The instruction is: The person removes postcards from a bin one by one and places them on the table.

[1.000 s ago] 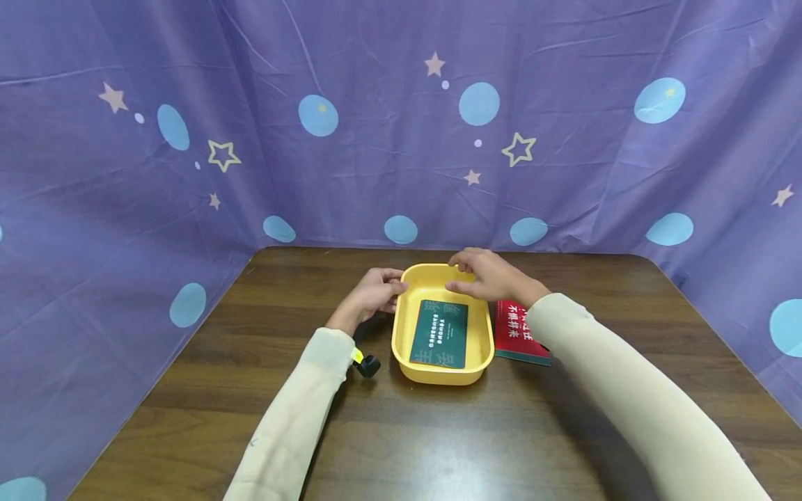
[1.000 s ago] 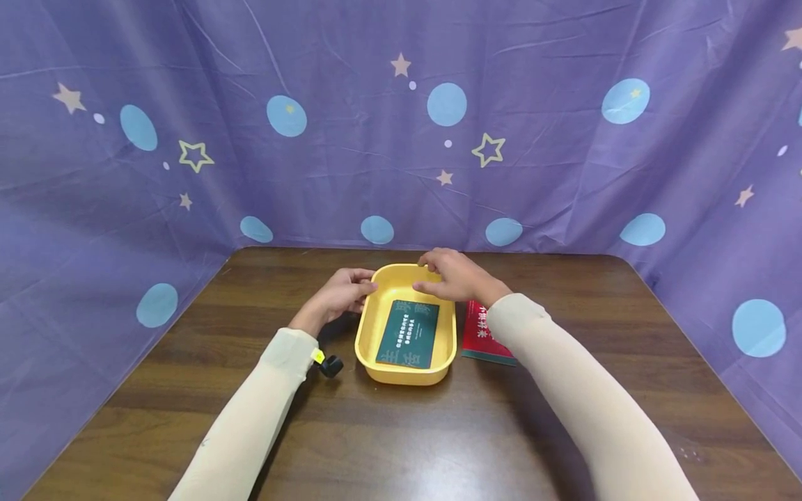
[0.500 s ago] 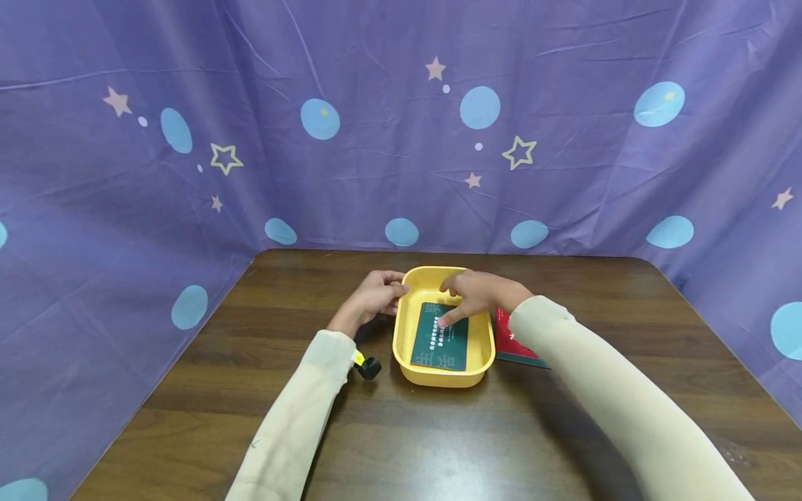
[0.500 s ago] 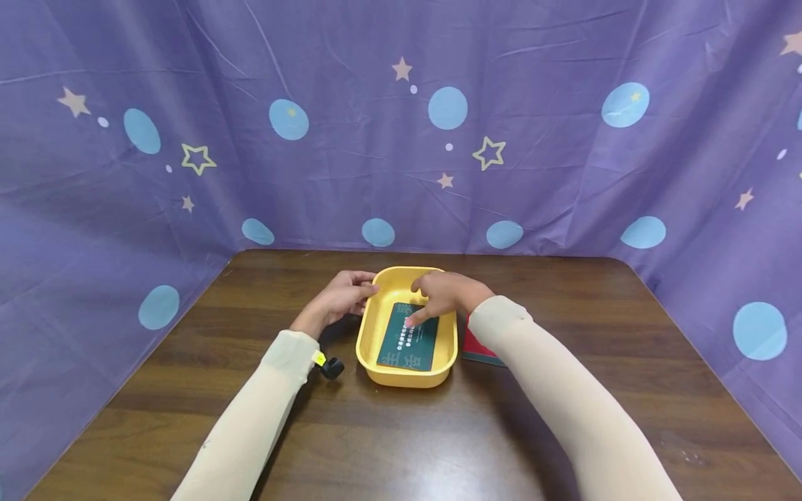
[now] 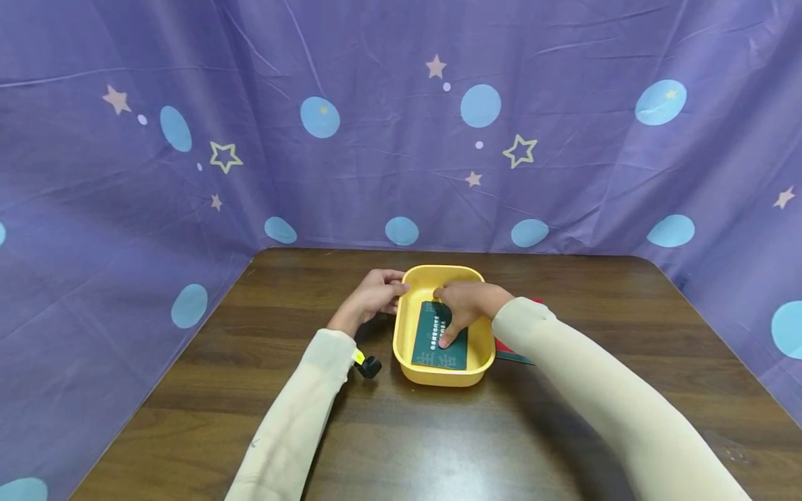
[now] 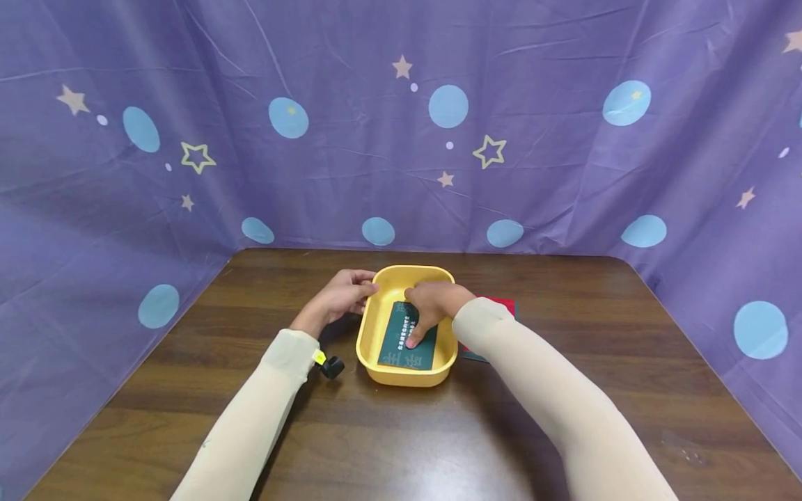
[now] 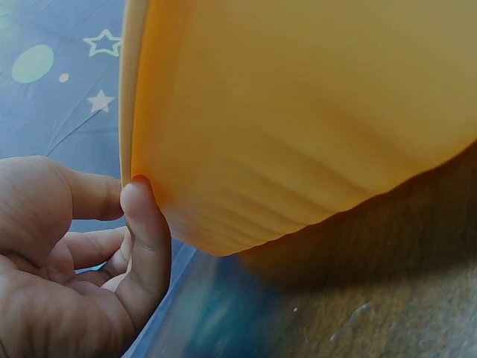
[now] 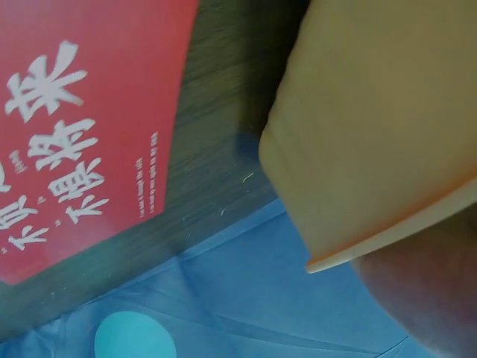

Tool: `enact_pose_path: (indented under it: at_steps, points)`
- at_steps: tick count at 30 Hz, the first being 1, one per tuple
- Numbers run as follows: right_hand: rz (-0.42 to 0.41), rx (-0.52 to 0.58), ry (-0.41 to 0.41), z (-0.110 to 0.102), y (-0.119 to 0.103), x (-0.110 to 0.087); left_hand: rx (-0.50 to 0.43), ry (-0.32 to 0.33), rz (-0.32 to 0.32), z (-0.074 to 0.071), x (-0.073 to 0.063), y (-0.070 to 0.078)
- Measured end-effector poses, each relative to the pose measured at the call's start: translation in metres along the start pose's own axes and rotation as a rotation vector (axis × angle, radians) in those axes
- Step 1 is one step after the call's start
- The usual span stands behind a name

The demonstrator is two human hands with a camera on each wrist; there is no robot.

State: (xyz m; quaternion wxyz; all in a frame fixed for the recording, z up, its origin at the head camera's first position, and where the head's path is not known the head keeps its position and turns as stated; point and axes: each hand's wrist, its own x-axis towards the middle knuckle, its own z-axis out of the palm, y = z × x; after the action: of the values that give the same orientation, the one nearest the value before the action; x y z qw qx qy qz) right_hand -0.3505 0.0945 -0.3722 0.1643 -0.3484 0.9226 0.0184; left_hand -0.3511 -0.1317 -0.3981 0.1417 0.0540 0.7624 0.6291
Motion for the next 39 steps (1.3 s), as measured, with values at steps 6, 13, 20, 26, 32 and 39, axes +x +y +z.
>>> enact_pose_path:
  at_steps: [6,13,20,26,32,39]
  points:
    - [0.002,0.021,-0.002,0.001,0.000,0.003,0.000,0.001,0.006,0.000,0.000,-0.001]
    - [-0.015,0.039,0.022,0.001,0.003,0.005,-0.003,0.002,0.003,0.000,0.000,-0.001]
    - [-0.030,0.074,0.071,0.001,0.005,0.006,-0.006,0.005,0.005,0.000,0.002,-0.001]
    - [-0.047,0.087,0.150,-0.008,0.003,0.002,-0.006,0.004,0.014,0.000,0.003,-0.002]
    - [-0.103,0.207,0.240,-0.018,0.001,-0.004,-0.010,0.003,0.018,0.001,0.003,-0.002]
    - [-0.086,0.374,0.281,-0.023,0.001,-0.008,-0.013,0.002,0.017,0.001,0.004,-0.003]
